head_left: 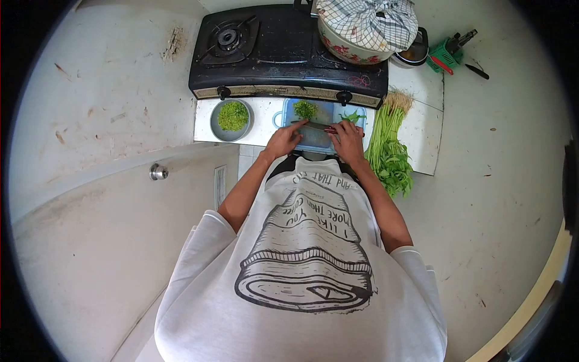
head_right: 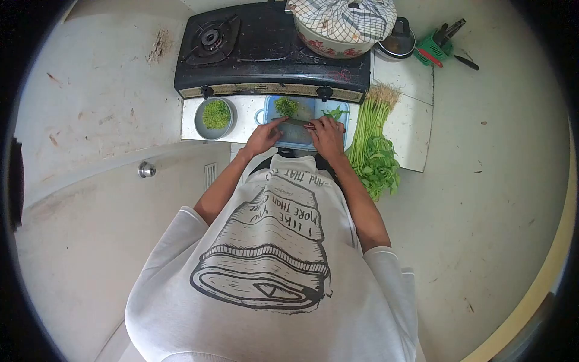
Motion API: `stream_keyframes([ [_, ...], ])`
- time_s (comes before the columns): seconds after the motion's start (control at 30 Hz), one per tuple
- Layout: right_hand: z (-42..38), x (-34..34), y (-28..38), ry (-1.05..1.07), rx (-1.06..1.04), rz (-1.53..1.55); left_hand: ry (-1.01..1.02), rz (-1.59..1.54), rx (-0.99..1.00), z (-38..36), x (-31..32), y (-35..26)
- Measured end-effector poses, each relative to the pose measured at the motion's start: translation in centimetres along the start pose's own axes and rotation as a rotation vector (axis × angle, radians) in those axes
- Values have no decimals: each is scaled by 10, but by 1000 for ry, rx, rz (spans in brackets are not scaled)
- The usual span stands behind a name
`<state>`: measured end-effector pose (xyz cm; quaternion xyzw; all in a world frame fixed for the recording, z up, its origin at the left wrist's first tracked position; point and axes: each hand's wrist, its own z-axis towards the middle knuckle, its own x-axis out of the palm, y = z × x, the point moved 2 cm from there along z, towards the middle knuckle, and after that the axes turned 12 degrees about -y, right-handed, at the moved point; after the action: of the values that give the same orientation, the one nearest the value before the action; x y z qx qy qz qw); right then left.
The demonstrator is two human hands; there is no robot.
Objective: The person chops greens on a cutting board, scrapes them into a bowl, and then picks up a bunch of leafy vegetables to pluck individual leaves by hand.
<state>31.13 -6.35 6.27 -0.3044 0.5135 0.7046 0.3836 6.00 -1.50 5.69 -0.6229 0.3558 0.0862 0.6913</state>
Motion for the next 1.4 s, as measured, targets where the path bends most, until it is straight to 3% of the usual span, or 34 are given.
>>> stream_keyframes([
  [0.1,5,-1,-2,16,49,25,-36,63,-106,8,2,24],
  [0.2,10,1,-8,47,192,185,-208,-6,-174,8,-3,19],
  [0.3,10,5,-11,104,330,413,-189,-93,-244,-2,-3,3],
  [0.53,-7,22,-18,237,639,729,150,65,-32,-20,11,-36],
  [0.73,-25,18,-36,129,687,723,6,139,-50,-17,13,-1],
  [0.87,-46,2,-50,73,816,701,97,136,-132,-7,3,-2],
  [1.2,-104,-64,-54,-190,975,717,253,174,301,65,40,-27],
  [1.4,-131,-75,-39,-399,1075,683,473,257,567,108,81,-55],
])
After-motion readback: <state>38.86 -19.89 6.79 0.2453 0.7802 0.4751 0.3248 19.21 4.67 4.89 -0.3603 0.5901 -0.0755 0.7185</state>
